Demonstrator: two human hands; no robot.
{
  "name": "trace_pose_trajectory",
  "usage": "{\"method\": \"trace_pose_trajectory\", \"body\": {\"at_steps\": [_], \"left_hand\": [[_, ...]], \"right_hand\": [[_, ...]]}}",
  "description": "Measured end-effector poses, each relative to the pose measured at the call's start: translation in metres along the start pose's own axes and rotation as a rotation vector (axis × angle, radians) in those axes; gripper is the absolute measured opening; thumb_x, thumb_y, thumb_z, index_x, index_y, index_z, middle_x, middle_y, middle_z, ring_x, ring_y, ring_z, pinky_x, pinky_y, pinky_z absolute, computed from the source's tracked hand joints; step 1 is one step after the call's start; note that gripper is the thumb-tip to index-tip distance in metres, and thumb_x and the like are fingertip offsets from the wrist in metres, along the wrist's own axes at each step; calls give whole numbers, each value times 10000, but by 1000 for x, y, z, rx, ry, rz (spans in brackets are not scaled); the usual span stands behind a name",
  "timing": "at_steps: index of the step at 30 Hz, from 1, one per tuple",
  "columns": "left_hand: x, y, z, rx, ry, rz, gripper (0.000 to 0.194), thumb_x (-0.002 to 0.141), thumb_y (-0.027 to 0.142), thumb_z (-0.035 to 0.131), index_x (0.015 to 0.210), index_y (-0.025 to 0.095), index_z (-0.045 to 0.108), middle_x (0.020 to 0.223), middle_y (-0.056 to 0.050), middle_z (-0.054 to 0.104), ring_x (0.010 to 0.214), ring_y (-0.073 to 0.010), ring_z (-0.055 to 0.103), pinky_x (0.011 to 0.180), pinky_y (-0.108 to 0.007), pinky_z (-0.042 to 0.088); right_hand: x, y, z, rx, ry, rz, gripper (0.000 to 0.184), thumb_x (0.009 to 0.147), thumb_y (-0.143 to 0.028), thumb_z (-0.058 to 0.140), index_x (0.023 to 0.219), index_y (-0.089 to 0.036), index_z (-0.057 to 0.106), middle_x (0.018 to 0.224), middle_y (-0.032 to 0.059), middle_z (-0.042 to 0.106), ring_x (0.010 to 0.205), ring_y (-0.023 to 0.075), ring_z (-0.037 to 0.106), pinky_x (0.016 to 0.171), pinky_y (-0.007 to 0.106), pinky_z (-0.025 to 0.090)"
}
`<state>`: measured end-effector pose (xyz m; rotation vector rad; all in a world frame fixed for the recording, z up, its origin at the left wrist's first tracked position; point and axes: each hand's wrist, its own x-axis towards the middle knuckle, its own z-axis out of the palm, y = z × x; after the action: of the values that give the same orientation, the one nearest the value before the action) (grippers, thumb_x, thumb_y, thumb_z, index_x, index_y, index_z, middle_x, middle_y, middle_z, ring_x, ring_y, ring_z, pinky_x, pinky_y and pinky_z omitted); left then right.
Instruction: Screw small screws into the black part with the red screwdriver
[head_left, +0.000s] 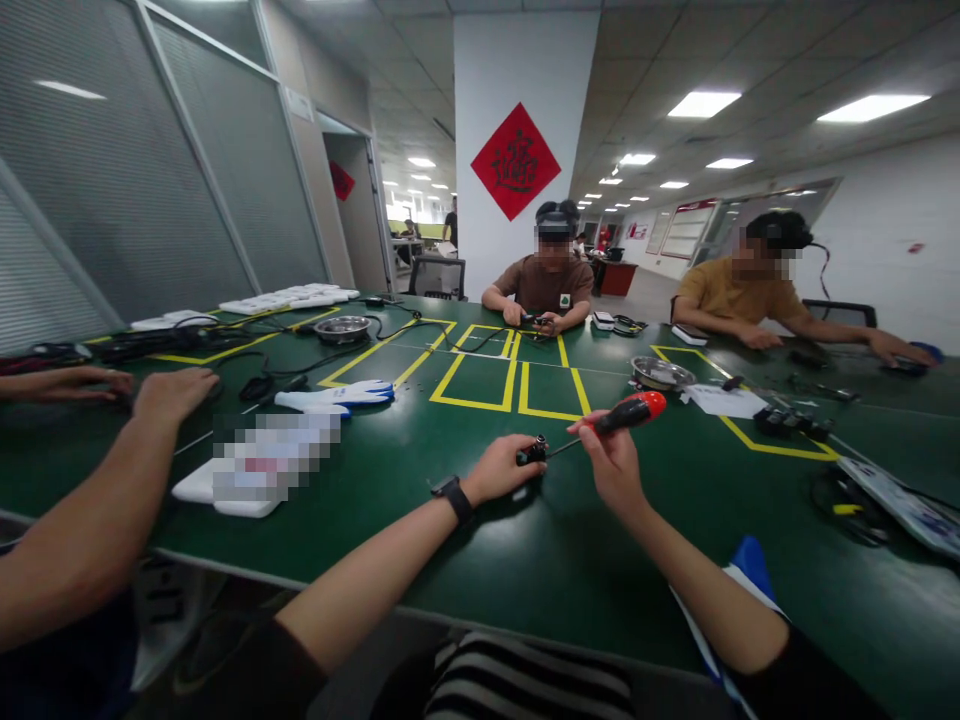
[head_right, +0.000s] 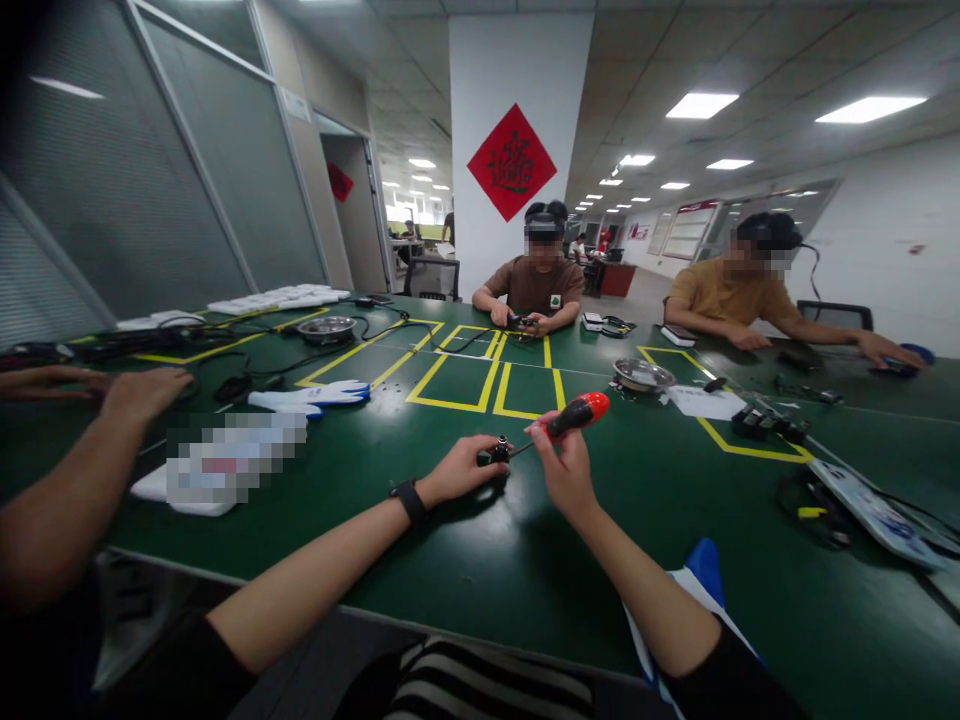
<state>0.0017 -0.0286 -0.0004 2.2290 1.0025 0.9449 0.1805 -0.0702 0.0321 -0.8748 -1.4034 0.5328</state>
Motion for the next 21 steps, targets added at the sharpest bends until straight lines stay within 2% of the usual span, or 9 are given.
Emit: {"method": "trace_pose_trajectory", "body": {"at_steps": [4,7,13,18,21], "left_hand": [[-3,1,0,1,-1,22,271,749,296,627,979,159,673,958,-66,679,883,-209,602,825,-297,452],[-4,1,0,2,5,38,258,755,284,618,972,156,673,955,-65,676,876,-204,597,826,-294,446],[-2,-3,0,18,-3,63,258,763,303,609,972,162,668,920,-54,673,831,-190,595,790,-284,451],[0,-6,-1,22,2,63,272,762,326,616,968,156,668,932,-65,674,841,-192,597,794,-284,451],[2,-7,0,-8,-9,62,282,760,318,619,991,162,664,946,-63,675,852,-191,599,802,-283,450]], "right_hand": [[-1,4,0,20,23,16,182,829,-332,550,953,-201,525,797,17,631,665,151,551,646,300,436],[-1,7,0,28,54,35,191,828,-346,546,947,-200,518,775,11,625,644,146,532,598,285,419],[-1,6,-3,1,31,50,180,830,-343,548,931,-195,531,772,9,615,621,139,519,598,286,424],[1,4,-5,-32,21,35,179,811,-318,588,928,-190,543,813,23,619,744,166,581,698,310,463],[1,2,-5,10,-16,45,169,797,-309,612,897,-190,544,827,20,631,623,128,583,582,268,469]]}}
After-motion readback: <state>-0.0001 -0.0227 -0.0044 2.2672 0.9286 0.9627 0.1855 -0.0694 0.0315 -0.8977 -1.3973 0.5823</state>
